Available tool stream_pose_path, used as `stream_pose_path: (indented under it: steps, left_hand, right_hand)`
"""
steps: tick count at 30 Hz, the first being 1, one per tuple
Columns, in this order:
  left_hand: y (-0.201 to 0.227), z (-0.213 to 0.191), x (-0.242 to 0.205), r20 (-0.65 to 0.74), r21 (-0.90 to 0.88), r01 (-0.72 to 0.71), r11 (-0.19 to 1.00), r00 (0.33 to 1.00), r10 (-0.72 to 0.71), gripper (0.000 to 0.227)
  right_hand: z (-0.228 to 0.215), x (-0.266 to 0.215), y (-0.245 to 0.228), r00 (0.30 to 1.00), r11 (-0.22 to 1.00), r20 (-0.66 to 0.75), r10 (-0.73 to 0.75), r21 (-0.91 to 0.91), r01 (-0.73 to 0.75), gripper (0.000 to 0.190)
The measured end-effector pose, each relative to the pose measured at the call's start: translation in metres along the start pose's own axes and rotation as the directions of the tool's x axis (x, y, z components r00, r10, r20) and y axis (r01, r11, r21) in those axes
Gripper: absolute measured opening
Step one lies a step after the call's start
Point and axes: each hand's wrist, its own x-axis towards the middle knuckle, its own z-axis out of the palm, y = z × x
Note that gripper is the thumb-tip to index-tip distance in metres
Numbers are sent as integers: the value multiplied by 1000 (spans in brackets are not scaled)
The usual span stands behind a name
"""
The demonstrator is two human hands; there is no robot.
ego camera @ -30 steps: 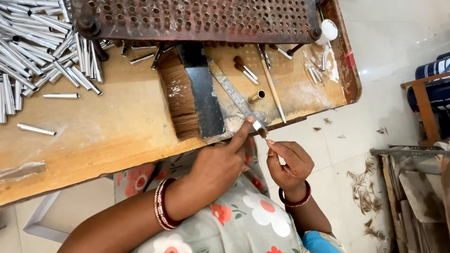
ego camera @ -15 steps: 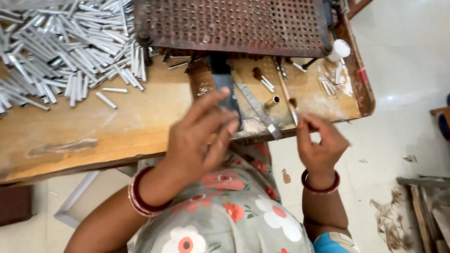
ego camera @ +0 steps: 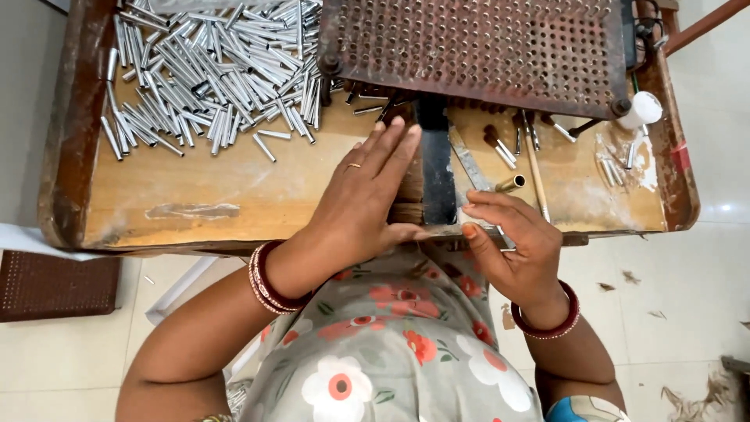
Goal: The person sits at a workbench with a large pile of small metal tubes and fits components onto the tubes one at a time by hand, pressing and twisting the pieces together. Finished tubes are set back on the bench near the pile, and the person occasionally reaches into the pile for the next tube.
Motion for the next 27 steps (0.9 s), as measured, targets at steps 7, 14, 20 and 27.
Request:
stream_pose_path:
  steps: [7,14,20,27]
  left_hand:
    - [17,52,-35,-253,-787,-42,615,932,-260,91]
    - [9,41,-47,-429,-704,-142,696,866,-257,80]
    - [-11,28,-60,-477,-284,98,954,849,-229,52]
    - [-4,21,-46,-219,-18,141,990,965,-142,38]
  right_hand:
    - [22,5,-4,993,994,43,110,-27,-109,16]
    - [34,5,-10,999,992,31,17,-126,-13,17]
    - [54,7,-13,975,889,144,-170,-404,215,17]
    - [73,-1,5,964,806,191,-184,-532,259,8]
